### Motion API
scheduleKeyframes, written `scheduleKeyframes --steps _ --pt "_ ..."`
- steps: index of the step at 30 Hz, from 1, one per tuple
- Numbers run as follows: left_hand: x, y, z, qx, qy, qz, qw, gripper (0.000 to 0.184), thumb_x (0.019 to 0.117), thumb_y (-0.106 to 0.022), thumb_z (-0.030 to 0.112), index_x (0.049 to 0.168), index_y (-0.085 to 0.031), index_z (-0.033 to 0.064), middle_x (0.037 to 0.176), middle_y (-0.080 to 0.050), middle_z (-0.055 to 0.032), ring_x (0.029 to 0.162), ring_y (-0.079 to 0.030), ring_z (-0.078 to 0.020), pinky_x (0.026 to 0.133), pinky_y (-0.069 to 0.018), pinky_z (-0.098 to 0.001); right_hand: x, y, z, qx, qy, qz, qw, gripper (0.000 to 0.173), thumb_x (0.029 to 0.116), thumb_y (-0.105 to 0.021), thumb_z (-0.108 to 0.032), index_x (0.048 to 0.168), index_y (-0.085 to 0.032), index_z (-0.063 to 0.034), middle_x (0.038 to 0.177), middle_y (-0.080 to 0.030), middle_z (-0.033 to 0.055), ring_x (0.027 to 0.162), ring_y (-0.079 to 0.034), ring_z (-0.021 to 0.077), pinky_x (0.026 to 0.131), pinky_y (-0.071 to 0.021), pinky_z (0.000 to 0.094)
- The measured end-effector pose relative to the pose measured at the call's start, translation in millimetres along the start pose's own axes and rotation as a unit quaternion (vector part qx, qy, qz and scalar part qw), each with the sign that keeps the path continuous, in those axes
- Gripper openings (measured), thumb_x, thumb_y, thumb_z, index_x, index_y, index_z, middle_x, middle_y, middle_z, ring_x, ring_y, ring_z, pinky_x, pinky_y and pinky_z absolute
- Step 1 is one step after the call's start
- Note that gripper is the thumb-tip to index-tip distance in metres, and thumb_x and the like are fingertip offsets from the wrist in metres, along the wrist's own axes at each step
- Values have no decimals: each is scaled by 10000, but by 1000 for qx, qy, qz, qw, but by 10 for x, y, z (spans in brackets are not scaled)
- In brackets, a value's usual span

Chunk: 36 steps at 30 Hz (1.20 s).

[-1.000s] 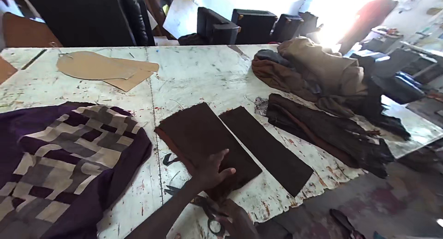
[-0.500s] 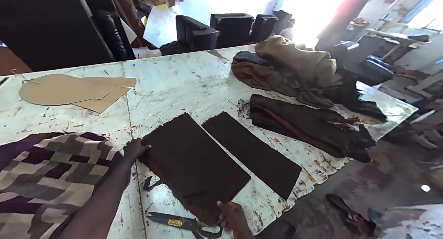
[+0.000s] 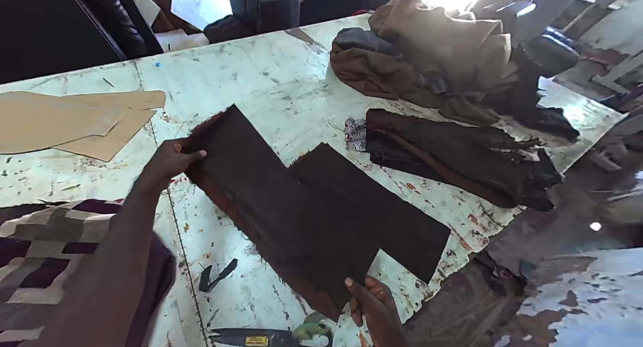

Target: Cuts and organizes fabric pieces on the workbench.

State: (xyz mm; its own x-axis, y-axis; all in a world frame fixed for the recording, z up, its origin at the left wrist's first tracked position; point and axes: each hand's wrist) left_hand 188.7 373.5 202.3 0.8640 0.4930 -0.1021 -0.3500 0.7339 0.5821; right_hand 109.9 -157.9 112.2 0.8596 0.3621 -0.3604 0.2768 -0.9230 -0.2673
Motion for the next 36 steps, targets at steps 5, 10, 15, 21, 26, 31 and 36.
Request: scheduleKeyframes --steps 5,10,15,21,26,31,36 --pt "599 -896 -551 138 8 -61 989 429 944 -739 270 1251 -653 -18 1208 -658 -289 1158 -625 -462 1004 -461 -702 187 380 254 -244 -128 46 960 376 970 -690 -404 956 -658 -29 632 -627 82 472 -585 188 453 -519 345" --pt "646 -1385 -841 253 7 -9 967 848 824 -855 392 1459 -474 -21 1413 -518 -338 1307 -479 -567 995 -413 -768 239 574 371 -287 -184 118 932 639 880 -729 -603 1148 -634 -30 748 -692 109 580 -680 241 562 -602 416" --pt "539 -1293 -811 185 53 -42 981 417 899 -792 279 1177 -689 -14 1122 -686 -296 1094 -642 -489 949 -466 -728 601 311 471 -211 -126 122 962 372 887 -782 -359 1055 -682 -42 745 -663 67 585 -622 167 559 -543 365" --pt "-25 -947 -148 -1 38 10 999 354 922 -764 151 1225 -668 -4 1164 -689 -243 1083 -662 -394 951 -502 -655 395 387 10 -97 52 85 990 198 869 -763 -112 1048 -738 -30 953 -764 69 897 -733 173 853 -616 414" --pt "-76 -1253 733 -90 -13 10 996 361 919 -766 162 1236 -666 22 1117 -716 -184 999 -705 -307 900 -562 -574 225 1196 -738 -42 96 142 984 218 873 -766 -144 1041 -721 -12 920 -743 107 775 -696 191 655 -577 371" --pt "242 -2254 1090 -13 -6 -40 999 394 926 -769 252 1218 -677 4 1102 -717 -216 1022 -699 -357 921 -548 -609 613 2316 -787 -216 26 200 955 401 900 -773 -346 1166 -685 -60 916 -718 88 688 -644 175 590 -538 357" --pt "680 -3111 567 233 26 -93 968 784 873 -795 443 1423 -500 -32 1354 -576 -321 1296 -541 -482 1084 -424 -654 872 2714 -452 -325 -26 207 922 813 840 -803 -494 1449 -514 -40 1194 -693 170 1087 -681 303 979 -546 530"
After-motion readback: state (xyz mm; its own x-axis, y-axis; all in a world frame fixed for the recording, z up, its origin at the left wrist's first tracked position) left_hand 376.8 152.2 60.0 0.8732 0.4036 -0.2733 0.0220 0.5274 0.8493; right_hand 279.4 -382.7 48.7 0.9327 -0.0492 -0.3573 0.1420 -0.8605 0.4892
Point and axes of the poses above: each hand's wrist, its own x-axis towards the middle knuckle, its own y-axis out of the back of the hand, z = x × y
